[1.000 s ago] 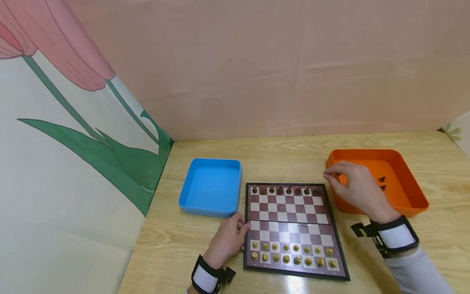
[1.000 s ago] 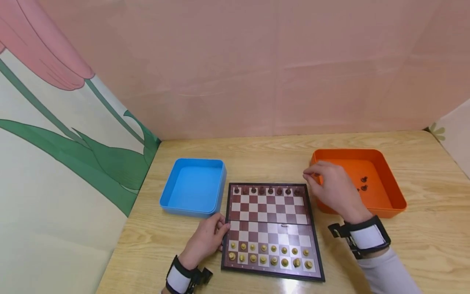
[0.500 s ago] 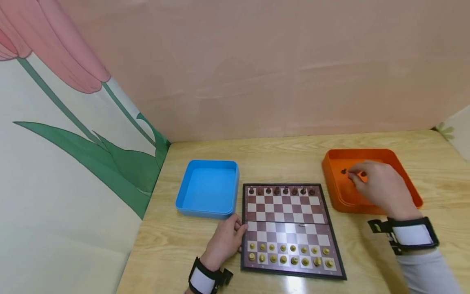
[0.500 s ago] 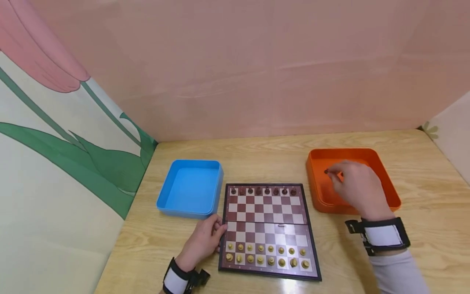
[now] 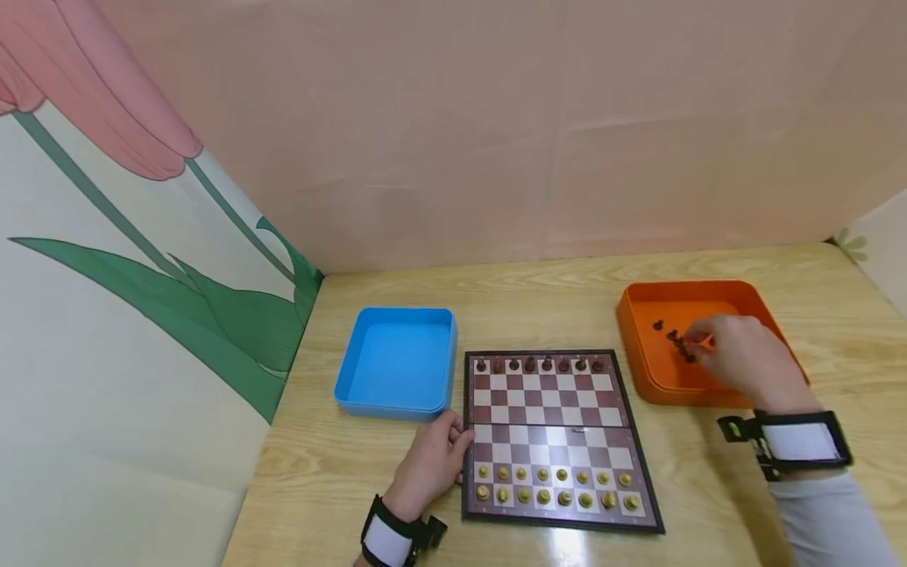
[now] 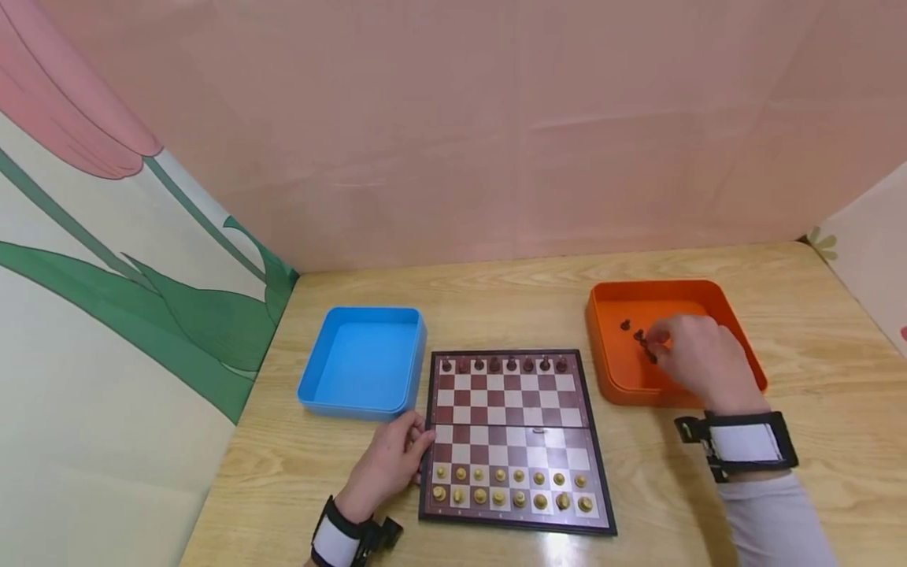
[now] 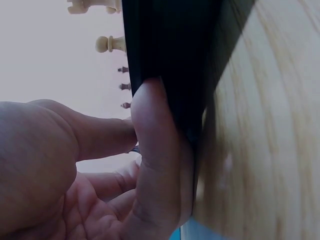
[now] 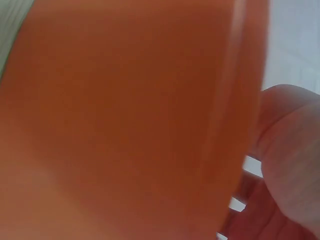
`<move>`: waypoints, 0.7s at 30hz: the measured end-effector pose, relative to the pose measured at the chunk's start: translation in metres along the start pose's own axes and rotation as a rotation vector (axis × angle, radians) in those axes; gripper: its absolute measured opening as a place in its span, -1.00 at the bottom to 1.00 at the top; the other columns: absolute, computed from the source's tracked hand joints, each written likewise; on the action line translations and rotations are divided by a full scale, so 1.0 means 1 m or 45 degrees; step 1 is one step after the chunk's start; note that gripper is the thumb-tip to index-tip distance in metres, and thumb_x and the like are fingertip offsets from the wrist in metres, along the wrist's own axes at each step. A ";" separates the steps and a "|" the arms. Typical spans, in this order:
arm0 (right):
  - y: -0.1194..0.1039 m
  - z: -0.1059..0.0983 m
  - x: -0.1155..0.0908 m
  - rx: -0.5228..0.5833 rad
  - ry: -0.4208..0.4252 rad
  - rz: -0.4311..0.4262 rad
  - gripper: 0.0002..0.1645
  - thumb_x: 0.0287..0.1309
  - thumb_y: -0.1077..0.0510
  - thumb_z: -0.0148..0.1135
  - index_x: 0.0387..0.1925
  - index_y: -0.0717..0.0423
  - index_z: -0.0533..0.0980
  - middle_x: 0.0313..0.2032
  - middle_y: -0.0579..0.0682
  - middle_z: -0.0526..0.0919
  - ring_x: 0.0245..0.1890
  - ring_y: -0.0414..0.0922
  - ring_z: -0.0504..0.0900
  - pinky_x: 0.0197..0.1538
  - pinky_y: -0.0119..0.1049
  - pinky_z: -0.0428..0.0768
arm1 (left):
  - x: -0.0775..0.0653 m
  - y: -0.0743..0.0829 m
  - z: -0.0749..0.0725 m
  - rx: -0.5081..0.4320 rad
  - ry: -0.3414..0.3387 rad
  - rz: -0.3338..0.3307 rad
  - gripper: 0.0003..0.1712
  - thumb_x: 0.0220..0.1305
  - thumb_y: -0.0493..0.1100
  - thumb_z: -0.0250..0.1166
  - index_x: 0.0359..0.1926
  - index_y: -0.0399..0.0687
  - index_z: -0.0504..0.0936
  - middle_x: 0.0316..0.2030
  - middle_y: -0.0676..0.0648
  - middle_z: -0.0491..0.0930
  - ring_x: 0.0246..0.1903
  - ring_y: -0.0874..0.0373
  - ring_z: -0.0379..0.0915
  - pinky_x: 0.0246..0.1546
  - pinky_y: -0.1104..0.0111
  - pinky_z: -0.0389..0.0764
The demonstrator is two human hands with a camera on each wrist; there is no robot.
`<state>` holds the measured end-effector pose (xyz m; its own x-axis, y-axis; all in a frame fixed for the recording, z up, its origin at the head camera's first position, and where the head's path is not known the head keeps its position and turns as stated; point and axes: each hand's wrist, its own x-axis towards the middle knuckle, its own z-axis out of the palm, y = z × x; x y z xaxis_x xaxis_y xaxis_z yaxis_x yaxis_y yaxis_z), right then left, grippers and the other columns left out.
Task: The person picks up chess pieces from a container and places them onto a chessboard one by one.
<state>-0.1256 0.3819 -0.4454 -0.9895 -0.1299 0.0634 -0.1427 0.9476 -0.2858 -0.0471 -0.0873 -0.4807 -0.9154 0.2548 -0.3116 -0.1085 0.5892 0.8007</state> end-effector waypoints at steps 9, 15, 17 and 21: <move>0.008 0.002 0.003 -0.001 -0.119 0.056 -0.82 0.18 0.33 0.45 -0.17 0.31 0.75 -0.16 0.38 0.77 -0.40 0.04 0.69 -0.33 0.13 0.71 | 0.002 0.001 -0.002 0.002 -0.002 -0.002 -0.84 0.62 -0.09 0.25 -0.10 -0.09 0.55 -0.36 0.00 0.58 -0.57 0.16 0.56 -0.59 0.33 0.62; 0.011 0.007 0.002 -0.012 -0.114 0.071 -0.82 0.13 0.36 0.45 -0.19 0.29 0.76 -0.16 0.38 0.77 -0.37 0.08 0.70 -0.26 0.23 0.71 | 0.002 0.000 0.000 0.000 -0.012 -0.021 -0.83 0.62 -0.08 0.24 -0.09 -0.08 0.55 -0.34 0.00 0.58 -0.55 0.16 0.56 -0.58 0.32 0.63; 0.011 0.009 0.002 -0.013 -0.099 0.066 -0.83 0.13 0.37 0.45 -0.19 0.29 0.76 -0.16 0.38 0.77 -0.37 0.09 0.71 -0.24 0.25 0.71 | 0.002 0.000 0.000 0.001 -0.011 -0.025 -0.83 0.62 -0.08 0.24 -0.10 -0.09 0.55 -0.35 0.00 0.58 -0.55 0.16 0.56 -0.58 0.33 0.62; 0.011 0.010 0.002 -0.025 -0.081 0.049 -0.84 0.12 0.37 0.46 -0.22 0.29 0.76 -0.18 0.37 0.77 -0.38 0.08 0.69 -0.23 0.25 0.71 | 0.002 0.000 0.000 -0.008 -0.015 -0.031 -0.83 0.63 -0.08 0.24 -0.09 -0.09 0.55 -0.35 -0.01 0.58 -0.55 0.15 0.56 -0.58 0.33 0.62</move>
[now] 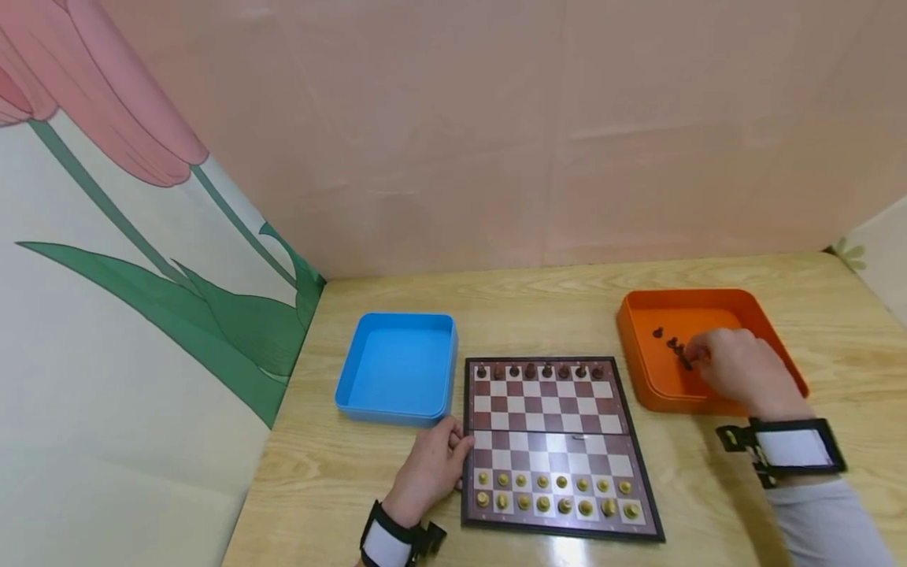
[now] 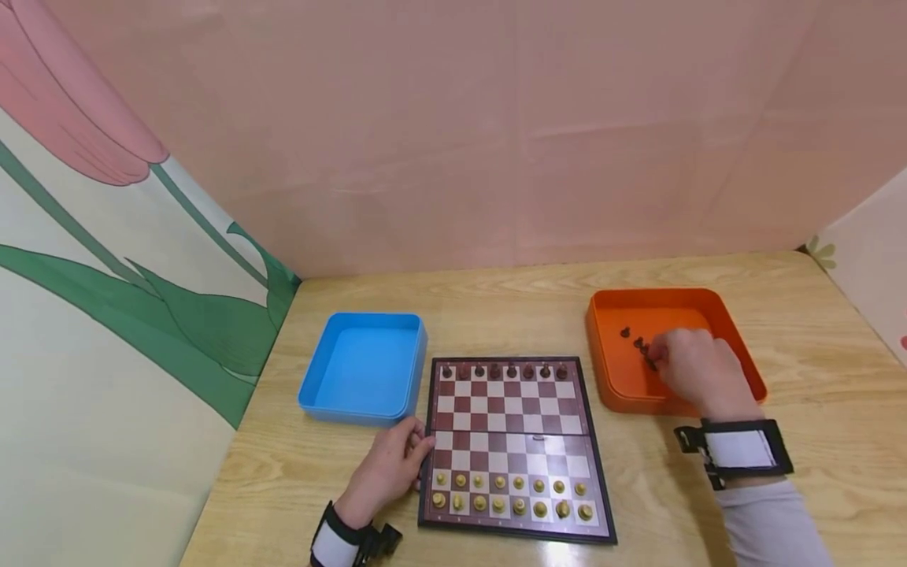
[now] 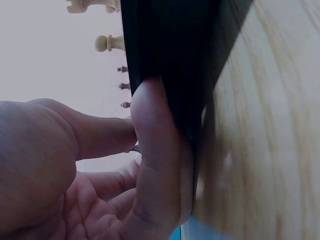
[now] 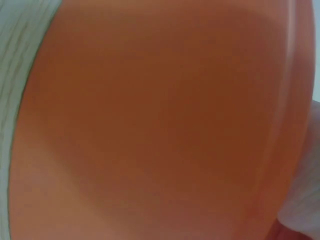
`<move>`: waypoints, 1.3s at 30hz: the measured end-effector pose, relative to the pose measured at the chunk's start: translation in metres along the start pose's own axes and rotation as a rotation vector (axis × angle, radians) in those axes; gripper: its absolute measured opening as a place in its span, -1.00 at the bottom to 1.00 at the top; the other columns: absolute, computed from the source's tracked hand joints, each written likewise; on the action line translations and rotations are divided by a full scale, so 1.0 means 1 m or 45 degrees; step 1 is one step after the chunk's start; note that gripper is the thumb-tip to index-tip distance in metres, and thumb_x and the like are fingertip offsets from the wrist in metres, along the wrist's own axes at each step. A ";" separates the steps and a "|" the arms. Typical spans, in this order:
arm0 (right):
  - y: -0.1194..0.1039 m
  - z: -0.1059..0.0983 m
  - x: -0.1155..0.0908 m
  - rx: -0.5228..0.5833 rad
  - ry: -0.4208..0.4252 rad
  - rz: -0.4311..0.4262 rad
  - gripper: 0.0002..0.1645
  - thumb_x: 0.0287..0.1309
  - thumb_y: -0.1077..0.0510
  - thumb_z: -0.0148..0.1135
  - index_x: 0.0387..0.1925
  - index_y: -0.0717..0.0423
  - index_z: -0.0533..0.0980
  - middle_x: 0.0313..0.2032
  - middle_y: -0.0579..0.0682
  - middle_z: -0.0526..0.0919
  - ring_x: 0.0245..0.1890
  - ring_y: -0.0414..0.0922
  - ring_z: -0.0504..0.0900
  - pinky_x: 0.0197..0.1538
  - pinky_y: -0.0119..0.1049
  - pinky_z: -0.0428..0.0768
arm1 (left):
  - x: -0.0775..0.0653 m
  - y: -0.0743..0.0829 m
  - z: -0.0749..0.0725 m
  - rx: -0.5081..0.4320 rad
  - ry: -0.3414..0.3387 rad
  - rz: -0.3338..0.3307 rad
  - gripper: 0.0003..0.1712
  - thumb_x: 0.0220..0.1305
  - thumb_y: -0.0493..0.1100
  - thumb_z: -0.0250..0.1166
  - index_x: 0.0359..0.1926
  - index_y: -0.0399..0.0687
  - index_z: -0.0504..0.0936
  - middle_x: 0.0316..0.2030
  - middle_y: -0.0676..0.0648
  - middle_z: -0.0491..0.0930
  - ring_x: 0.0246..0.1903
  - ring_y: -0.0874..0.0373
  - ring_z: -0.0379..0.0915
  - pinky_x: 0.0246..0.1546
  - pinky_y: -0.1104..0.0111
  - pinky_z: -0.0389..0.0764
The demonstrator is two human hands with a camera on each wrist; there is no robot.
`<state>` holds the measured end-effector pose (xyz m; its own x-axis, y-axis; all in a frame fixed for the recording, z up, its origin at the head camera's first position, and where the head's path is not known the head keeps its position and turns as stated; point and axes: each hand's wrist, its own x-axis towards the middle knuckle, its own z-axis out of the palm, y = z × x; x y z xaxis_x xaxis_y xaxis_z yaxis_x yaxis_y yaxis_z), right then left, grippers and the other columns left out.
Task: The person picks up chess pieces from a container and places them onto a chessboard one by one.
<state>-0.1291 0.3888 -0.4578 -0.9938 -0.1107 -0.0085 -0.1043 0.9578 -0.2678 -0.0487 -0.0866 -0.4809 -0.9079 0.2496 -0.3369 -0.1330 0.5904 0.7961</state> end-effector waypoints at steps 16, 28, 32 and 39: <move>-0.004 -0.002 -0.003 -0.020 0.037 -0.022 -0.85 0.08 0.35 0.50 -0.26 0.29 0.74 -0.25 0.32 0.77 -0.43 0.05 0.68 -0.27 0.23 0.72 | -0.001 -0.001 0.000 0.000 0.001 0.015 -0.83 0.63 -0.09 0.24 -0.11 -0.09 0.54 -0.36 0.00 0.57 -0.56 0.15 0.56 -0.58 0.33 0.62; -0.027 -0.020 -0.008 0.094 0.157 -0.119 -0.84 0.11 0.30 0.57 -0.23 0.21 0.78 -0.24 0.23 0.81 -0.31 0.09 0.74 -0.28 0.13 0.73 | -0.001 0.000 -0.001 -0.035 0.009 0.014 -0.75 0.62 -0.09 0.25 0.09 -0.17 0.56 -0.33 0.00 0.60 -0.53 0.16 0.57 -0.57 0.32 0.65; -0.040 -0.028 -0.011 0.173 0.163 -0.139 -0.82 0.14 0.29 0.58 -0.19 0.14 0.79 -0.22 0.13 0.82 -0.28 0.02 0.72 -0.37 -0.25 0.65 | -0.001 0.000 -0.001 -0.024 0.018 0.023 -0.73 0.61 -0.10 0.26 0.13 -0.18 0.56 -0.31 0.01 0.60 -0.51 0.17 0.56 -0.57 0.32 0.64; -0.062 -0.038 -0.020 0.178 0.220 -0.203 -0.81 0.11 0.31 0.59 -0.22 0.09 0.78 -0.24 0.03 0.82 -0.24 0.03 0.74 -0.33 -0.34 0.63 | -0.002 0.000 -0.001 -0.015 0.019 0.047 -0.78 0.62 -0.12 0.25 0.10 -0.15 0.56 -0.32 0.01 0.59 -0.54 0.17 0.55 -0.59 0.33 0.64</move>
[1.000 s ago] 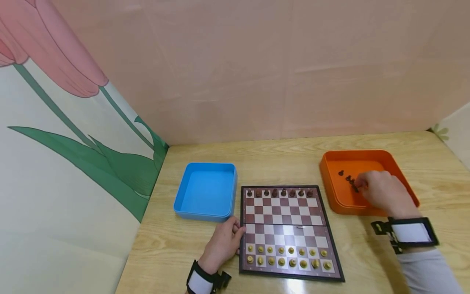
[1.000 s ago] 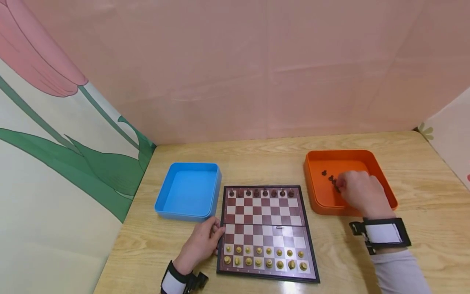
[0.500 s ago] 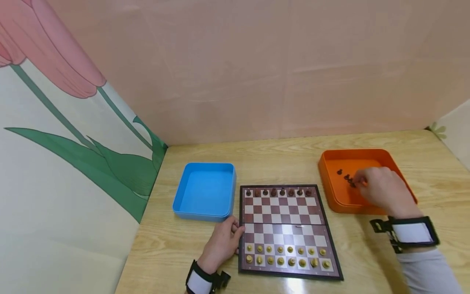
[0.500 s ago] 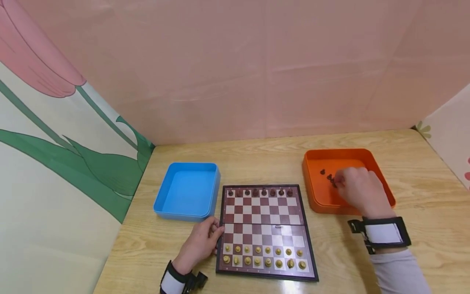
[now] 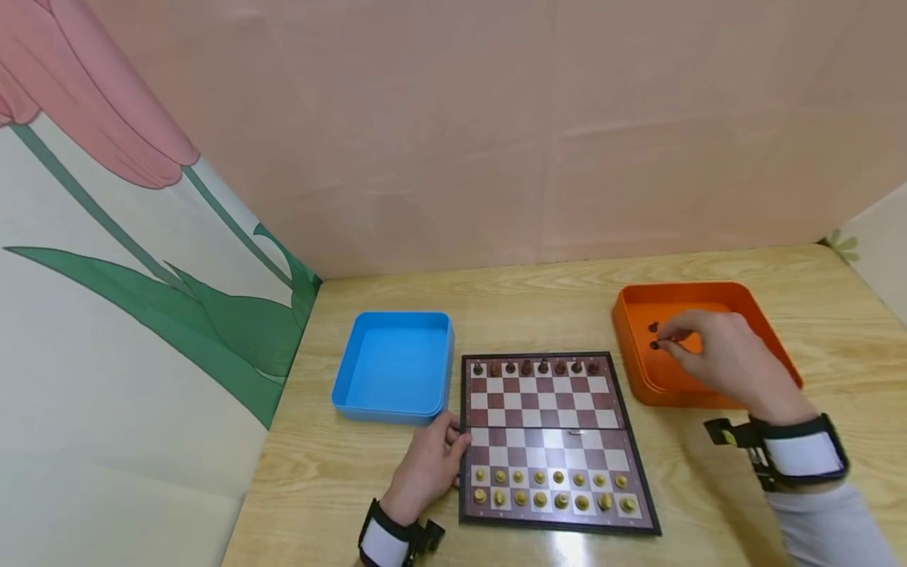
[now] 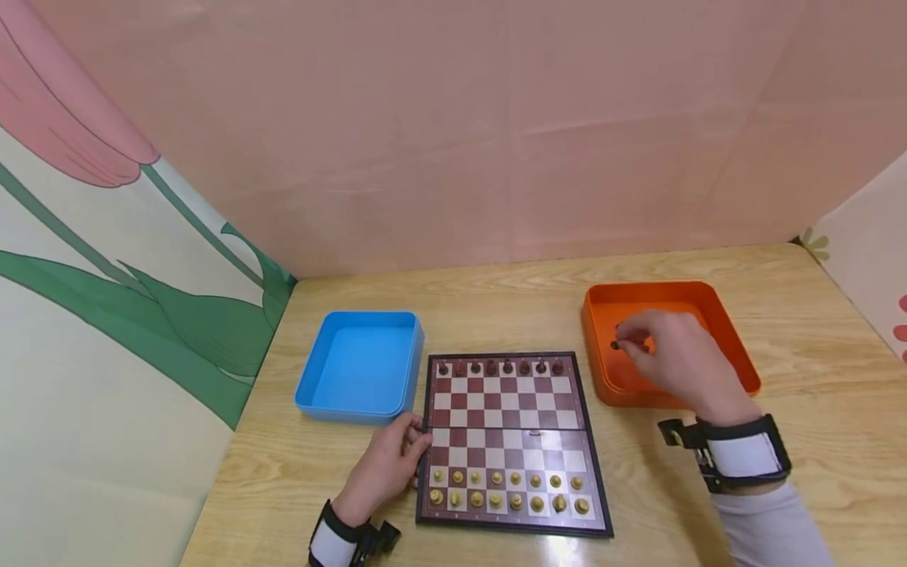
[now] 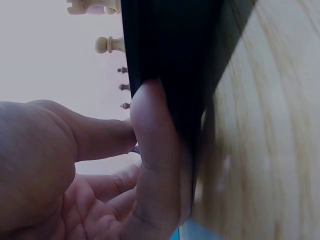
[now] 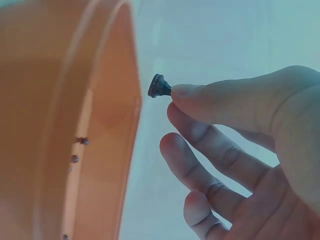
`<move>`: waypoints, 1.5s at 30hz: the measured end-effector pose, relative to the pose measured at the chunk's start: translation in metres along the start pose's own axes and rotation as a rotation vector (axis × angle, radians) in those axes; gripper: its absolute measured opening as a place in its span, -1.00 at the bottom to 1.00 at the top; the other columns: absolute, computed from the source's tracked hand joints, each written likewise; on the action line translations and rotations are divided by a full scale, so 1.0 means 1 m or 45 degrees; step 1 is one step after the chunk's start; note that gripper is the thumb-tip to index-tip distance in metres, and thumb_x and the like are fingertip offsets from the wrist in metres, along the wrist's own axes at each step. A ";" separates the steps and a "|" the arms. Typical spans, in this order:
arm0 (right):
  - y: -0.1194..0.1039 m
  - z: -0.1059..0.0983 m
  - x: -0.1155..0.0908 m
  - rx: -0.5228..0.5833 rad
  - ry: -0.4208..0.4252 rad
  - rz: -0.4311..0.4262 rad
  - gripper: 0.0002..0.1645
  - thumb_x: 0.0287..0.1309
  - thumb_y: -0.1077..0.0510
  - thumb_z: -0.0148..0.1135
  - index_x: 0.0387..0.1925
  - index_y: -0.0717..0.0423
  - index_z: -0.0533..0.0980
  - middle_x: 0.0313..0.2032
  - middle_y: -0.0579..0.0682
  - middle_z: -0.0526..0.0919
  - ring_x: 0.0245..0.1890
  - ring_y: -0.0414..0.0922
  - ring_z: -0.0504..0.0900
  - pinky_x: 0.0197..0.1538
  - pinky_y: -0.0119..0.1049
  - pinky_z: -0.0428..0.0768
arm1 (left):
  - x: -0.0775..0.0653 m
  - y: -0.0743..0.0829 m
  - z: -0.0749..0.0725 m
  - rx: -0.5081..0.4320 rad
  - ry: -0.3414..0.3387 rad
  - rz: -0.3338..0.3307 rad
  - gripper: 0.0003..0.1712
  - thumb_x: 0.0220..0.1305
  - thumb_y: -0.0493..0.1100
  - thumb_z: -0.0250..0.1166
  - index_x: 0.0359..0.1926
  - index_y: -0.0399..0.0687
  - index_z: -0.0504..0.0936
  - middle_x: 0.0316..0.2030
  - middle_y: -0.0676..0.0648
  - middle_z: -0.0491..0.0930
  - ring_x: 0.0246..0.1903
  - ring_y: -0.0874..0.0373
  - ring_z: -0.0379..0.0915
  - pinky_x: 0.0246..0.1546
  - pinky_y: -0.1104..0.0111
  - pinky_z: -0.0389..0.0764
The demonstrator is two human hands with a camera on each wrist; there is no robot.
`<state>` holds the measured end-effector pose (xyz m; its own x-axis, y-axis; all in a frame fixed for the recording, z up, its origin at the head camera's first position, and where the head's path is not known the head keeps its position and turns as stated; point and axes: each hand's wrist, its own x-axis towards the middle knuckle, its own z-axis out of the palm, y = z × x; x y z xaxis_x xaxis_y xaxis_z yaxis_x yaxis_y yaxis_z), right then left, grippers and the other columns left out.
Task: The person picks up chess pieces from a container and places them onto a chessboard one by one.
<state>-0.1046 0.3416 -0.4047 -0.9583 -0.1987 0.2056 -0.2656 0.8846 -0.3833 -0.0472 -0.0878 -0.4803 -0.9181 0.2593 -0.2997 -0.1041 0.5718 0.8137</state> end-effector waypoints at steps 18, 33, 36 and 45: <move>-0.046 0.011 0.002 0.002 -0.113 -0.104 -0.83 0.13 0.32 0.58 -0.22 0.10 0.79 -0.27 -0.01 0.81 -0.25 0.01 0.73 -0.14 0.10 0.78 | 0.000 -0.001 0.001 0.014 0.004 0.017 -0.79 0.63 -0.12 0.24 0.08 -0.15 0.54 -0.35 0.01 0.58 -0.54 0.17 0.56 -0.61 0.34 0.65; -0.056 0.044 0.007 0.083 -0.235 -0.128 -0.83 0.16 0.36 0.55 -0.24 0.07 0.81 -0.28 -0.07 0.80 -0.36 -0.19 0.61 -0.23 -0.16 0.77 | 0.001 -0.002 0.001 0.009 -0.010 0.014 -0.80 0.63 -0.13 0.23 0.08 -0.15 0.54 -0.32 0.01 0.60 -0.55 0.17 0.57 -0.60 0.34 0.66; -0.055 0.048 0.008 0.104 -0.241 -0.135 -0.84 0.17 0.36 0.54 -0.26 0.07 0.80 -0.30 -0.07 0.79 -0.38 -0.20 0.61 -0.26 -0.18 0.77 | 0.001 -0.002 0.001 0.004 -0.011 0.010 -0.80 0.63 -0.12 0.23 0.08 -0.15 0.54 -0.32 0.01 0.60 -0.55 0.18 0.57 -0.61 0.35 0.66; -0.053 0.053 0.010 0.089 -0.273 -0.110 -0.86 0.17 0.34 0.55 -0.27 0.06 0.80 -0.33 -0.08 0.77 -0.41 -0.20 0.57 -0.30 -0.26 0.71 | 0.001 -0.001 0.000 -0.003 -0.015 0.005 -0.80 0.63 -0.13 0.23 0.08 -0.15 0.54 -0.31 0.01 0.60 -0.54 0.18 0.58 -0.60 0.35 0.66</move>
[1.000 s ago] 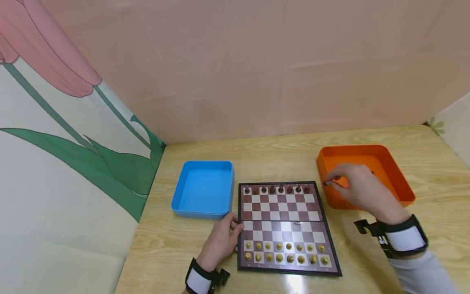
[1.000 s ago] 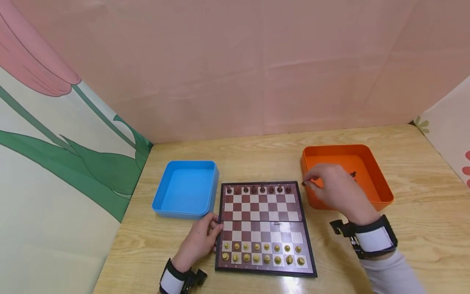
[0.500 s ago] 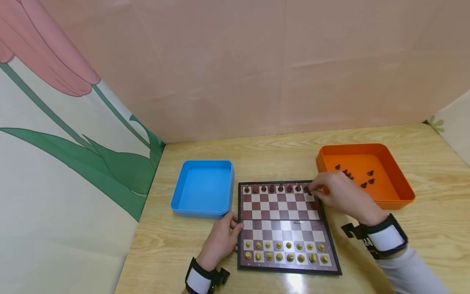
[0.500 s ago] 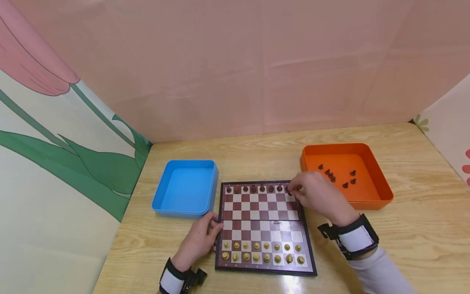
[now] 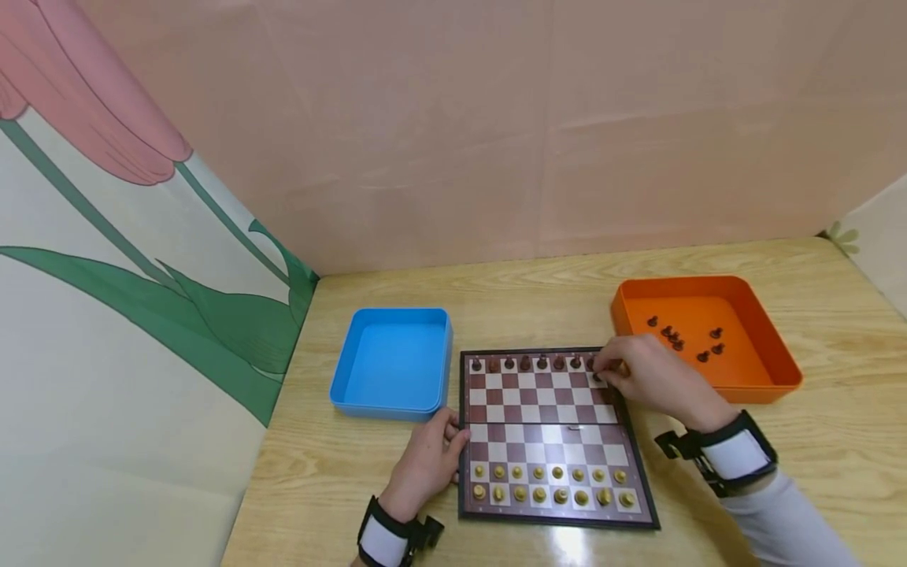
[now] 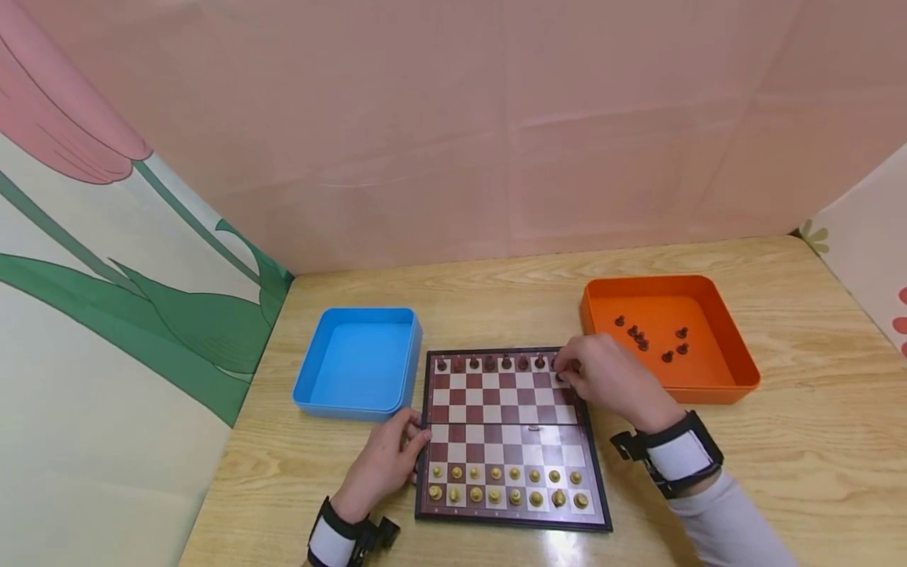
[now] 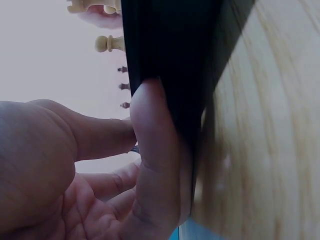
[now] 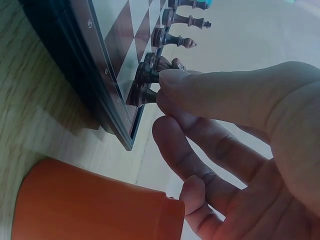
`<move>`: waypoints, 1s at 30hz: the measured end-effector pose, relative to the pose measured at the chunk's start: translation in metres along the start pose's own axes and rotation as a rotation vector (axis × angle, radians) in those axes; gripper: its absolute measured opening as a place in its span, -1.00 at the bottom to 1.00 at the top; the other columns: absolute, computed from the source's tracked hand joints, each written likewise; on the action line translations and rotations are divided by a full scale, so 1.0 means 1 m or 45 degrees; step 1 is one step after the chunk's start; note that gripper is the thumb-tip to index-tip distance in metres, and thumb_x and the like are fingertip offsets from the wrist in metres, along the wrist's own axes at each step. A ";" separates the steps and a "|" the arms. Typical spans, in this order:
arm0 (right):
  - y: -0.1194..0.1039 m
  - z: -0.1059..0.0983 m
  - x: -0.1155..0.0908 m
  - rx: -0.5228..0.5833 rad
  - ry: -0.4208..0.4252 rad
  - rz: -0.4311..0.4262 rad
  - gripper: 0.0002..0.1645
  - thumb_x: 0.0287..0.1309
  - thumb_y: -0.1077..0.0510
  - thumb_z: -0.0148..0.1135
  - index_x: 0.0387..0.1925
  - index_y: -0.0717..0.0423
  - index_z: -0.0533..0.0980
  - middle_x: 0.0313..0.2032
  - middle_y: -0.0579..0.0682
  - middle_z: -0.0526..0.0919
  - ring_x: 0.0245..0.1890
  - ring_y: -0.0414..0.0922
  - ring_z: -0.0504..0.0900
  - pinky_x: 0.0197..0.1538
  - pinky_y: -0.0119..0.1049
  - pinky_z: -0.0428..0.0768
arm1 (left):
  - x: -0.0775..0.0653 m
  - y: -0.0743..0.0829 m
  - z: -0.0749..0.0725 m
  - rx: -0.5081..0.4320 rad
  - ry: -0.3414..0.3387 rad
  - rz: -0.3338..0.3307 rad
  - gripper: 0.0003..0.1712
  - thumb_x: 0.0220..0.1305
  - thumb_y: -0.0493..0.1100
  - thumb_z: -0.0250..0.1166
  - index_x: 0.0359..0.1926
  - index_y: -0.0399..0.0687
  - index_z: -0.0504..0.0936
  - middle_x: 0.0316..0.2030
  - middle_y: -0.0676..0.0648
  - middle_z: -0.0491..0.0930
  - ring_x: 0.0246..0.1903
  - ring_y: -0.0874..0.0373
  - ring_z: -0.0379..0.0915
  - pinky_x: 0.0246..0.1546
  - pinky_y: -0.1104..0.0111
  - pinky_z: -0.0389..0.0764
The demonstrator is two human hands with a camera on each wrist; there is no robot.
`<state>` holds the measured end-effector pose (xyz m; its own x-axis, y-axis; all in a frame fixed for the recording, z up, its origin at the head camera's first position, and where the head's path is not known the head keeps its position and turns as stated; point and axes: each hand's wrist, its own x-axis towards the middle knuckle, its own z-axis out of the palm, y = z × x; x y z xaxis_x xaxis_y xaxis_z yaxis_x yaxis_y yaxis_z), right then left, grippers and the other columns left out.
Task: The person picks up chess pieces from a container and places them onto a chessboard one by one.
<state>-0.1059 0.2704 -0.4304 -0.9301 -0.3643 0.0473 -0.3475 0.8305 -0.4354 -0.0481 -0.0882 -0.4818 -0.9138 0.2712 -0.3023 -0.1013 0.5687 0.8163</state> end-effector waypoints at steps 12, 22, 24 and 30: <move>0.001 0.001 0.001 -0.011 -0.008 0.002 -0.84 0.16 0.36 0.54 -0.29 0.05 0.80 -0.32 -0.07 0.78 -0.42 -0.20 0.57 -0.33 -0.28 0.69 | 0.000 0.002 -0.001 0.013 0.010 0.011 -0.81 0.63 -0.14 0.23 0.08 -0.15 0.55 -0.32 0.01 0.60 -0.54 0.18 0.57 -0.61 0.36 0.66; 0.000 0.001 0.002 -0.015 -0.029 0.021 -0.84 0.16 0.35 0.55 -0.26 0.05 0.81 -0.30 -0.05 0.79 -0.43 -0.19 0.55 -0.35 -0.33 0.63 | 0.000 0.002 -0.001 0.007 0.007 0.003 -0.80 0.63 -0.12 0.24 0.08 -0.14 0.54 -0.32 0.01 0.60 -0.56 0.17 0.56 -0.60 0.34 0.65; 0.000 0.002 0.001 -0.016 -0.033 0.026 -0.84 0.16 0.35 0.55 -0.26 0.05 0.81 -0.30 -0.05 0.79 -0.43 -0.19 0.55 -0.35 -0.33 0.63 | 0.000 0.002 -0.001 0.002 0.005 -0.005 -0.79 0.62 -0.12 0.24 0.09 -0.14 0.54 -0.31 0.00 0.60 -0.55 0.17 0.56 -0.60 0.34 0.65; 0.000 0.004 0.000 -0.011 -0.039 0.041 -0.83 0.16 0.35 0.55 -0.25 0.05 0.81 -0.30 -0.06 0.79 -0.41 -0.19 0.56 -0.32 -0.28 0.67 | -0.002 0.002 0.000 0.008 0.002 -0.012 -0.80 0.62 -0.12 0.24 0.08 -0.13 0.54 -0.32 0.01 0.59 -0.53 0.17 0.56 -0.59 0.33 0.65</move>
<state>-0.1054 0.2686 -0.4335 -0.9368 -0.3497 0.0060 -0.3185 0.8457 -0.4283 -0.0468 -0.0876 -0.4795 -0.9135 0.2643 -0.3092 -0.1077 0.5760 0.8104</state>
